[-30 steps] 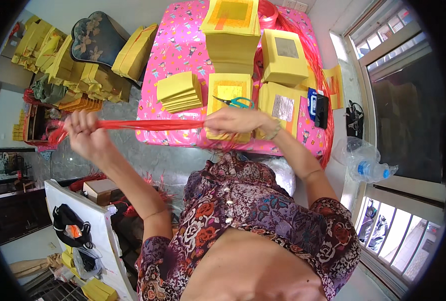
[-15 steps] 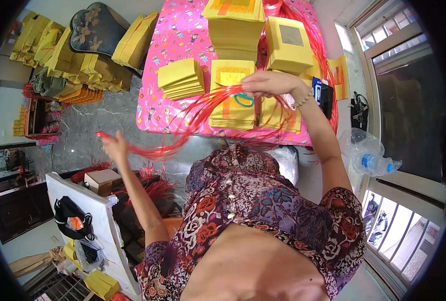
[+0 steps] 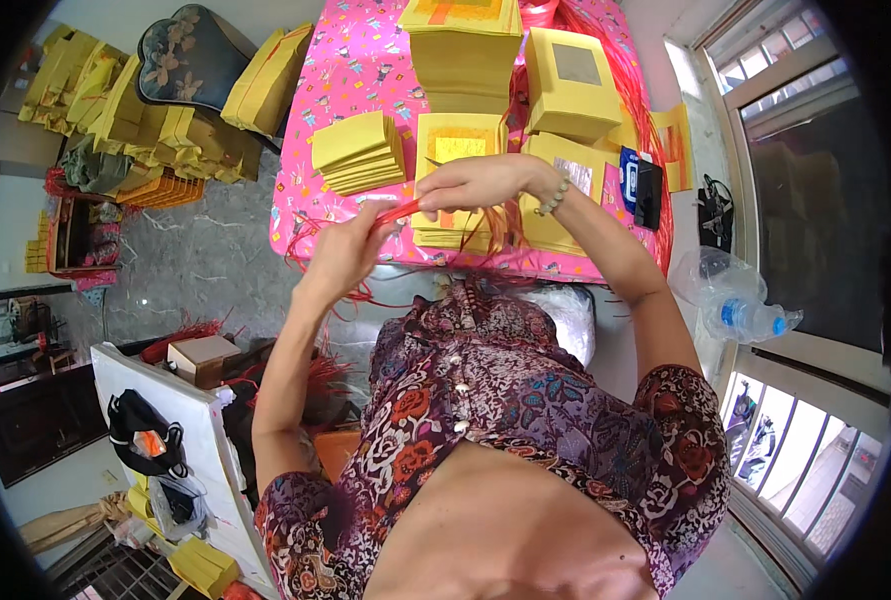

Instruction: The recorder is using scissors to cut red paper strips and is arranging them with stacks of yellow Joss paper boxes.

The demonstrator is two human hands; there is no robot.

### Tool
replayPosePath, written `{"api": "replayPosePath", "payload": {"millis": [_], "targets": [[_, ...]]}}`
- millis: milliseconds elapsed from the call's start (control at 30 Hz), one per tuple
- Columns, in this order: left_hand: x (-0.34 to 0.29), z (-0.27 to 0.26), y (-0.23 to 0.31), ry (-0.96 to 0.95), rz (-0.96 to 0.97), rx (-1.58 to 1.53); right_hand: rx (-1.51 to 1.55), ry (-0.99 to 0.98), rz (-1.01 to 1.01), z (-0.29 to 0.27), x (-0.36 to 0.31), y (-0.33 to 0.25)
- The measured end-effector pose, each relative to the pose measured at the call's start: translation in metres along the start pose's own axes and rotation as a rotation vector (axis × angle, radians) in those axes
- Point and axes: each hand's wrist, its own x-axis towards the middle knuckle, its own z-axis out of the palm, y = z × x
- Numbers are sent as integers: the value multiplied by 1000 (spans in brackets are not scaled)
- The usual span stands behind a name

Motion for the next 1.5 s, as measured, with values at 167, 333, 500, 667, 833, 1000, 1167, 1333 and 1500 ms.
{"api": "replayPosePath", "payload": {"millis": [167, 333, 500, 667, 833, 1000, 1167, 1333, 1500], "targets": [[-41, -21, -87, 232, -125, -100, -96, 168, 47, 0, -52, 47], [-95, -56, -149, 343, -399, -11, -73, 303, 222, -2, -90, 64], [-103, -50, -172, 165, -500, 355, -345, 387, 187, 4, -71, 59], [-15, -25, -63, 169, 62, 230, -566, 376, 293, 11, -36, 29], [32, 26, -1, 126, 264, -154, -538, 374, 161, 27, 5, -1], [25, 25, -26, -72, 74, 42, -452, 367, 127, 31, 0, 14], [-2, 7, -80, 9, -19, 201, -471, 386, 225, 23, -35, 37], [-15, 4, -99, -16, -46, 217, -545, 429, 241, 22, -42, 35], [2, 4, -70, 11, 53, 282, -686, 472, 225, 20, -27, 29]]}}
